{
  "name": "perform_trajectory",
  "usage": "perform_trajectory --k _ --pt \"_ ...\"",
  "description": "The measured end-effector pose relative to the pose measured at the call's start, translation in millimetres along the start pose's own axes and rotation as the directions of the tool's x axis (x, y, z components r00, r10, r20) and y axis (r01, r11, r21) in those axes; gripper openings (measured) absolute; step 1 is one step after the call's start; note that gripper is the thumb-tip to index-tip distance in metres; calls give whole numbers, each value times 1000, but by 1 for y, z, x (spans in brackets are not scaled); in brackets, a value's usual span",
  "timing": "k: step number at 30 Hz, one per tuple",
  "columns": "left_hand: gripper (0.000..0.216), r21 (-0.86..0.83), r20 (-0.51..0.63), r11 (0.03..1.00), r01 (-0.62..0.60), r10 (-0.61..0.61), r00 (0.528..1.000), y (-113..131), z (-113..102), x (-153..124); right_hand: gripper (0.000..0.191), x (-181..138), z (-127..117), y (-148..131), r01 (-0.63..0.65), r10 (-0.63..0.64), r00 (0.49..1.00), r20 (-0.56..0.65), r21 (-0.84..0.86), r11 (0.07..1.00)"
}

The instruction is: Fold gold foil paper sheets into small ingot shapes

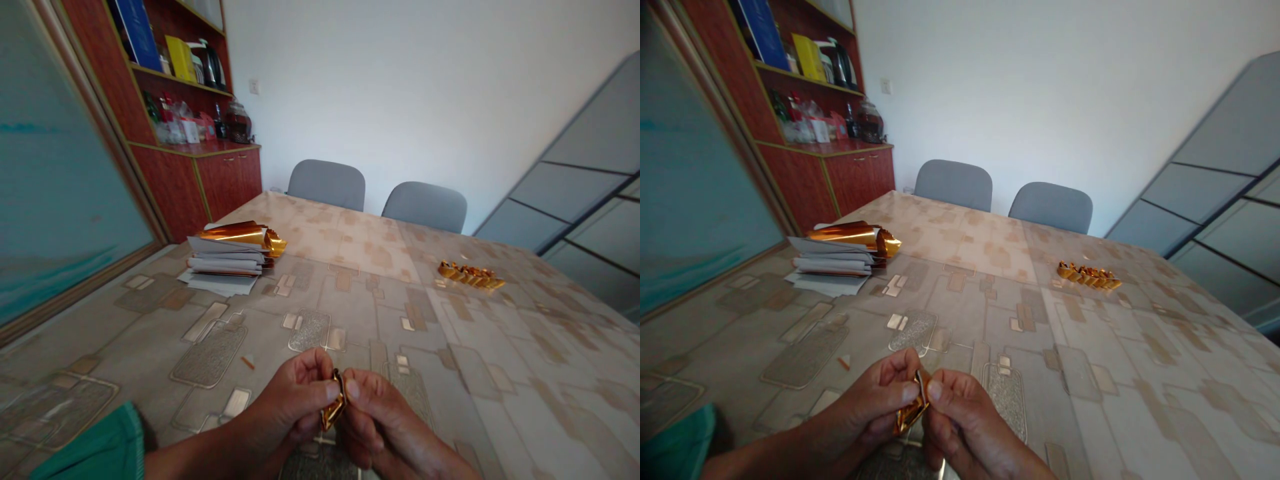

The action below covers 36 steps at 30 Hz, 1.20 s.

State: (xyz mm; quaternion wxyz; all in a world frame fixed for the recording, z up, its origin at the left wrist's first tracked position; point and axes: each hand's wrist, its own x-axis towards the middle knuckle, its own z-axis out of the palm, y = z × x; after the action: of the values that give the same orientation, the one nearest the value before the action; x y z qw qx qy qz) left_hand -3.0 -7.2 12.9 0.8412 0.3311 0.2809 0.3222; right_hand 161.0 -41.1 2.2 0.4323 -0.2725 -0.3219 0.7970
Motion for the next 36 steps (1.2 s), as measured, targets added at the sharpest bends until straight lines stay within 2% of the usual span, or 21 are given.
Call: perform_trajectory --k 7,14,19,24,28,31,36 --pt "44 7 55 999 36 -36 998 -2 -7 3 56 0 -2 -3 22 -23 999 -34 -15 1000" --pt "54 96 11 995 -5 4 1000 -2 -5 7 53 -1 -2 -2 -8 7 999 -40 -7 1000" --pt "45 86 62 996 35 -40 997 5 -1 -1 56 -1 -3 -4 5 -6 999 -51 -23 1000" --pt "30 157 14 985 65 -68 998 1 -7 1 57 0 -1 -3 0 -1 999 -47 -24 1000" --pt "24 136 12 986 98 -100 995 -1 -10 3 58 -2 1 -2 1 -3 998 -66 -27 1000" --pt "31 67 35 992 106 -108 993 2 -9 2 54 -3 0 -2 -34 38 996 -83 46 998" --pt "35 -113 80 989 98 -89 993 9 -9 0 30 -2 -4 -2 -37 74 989 -124 278 960"
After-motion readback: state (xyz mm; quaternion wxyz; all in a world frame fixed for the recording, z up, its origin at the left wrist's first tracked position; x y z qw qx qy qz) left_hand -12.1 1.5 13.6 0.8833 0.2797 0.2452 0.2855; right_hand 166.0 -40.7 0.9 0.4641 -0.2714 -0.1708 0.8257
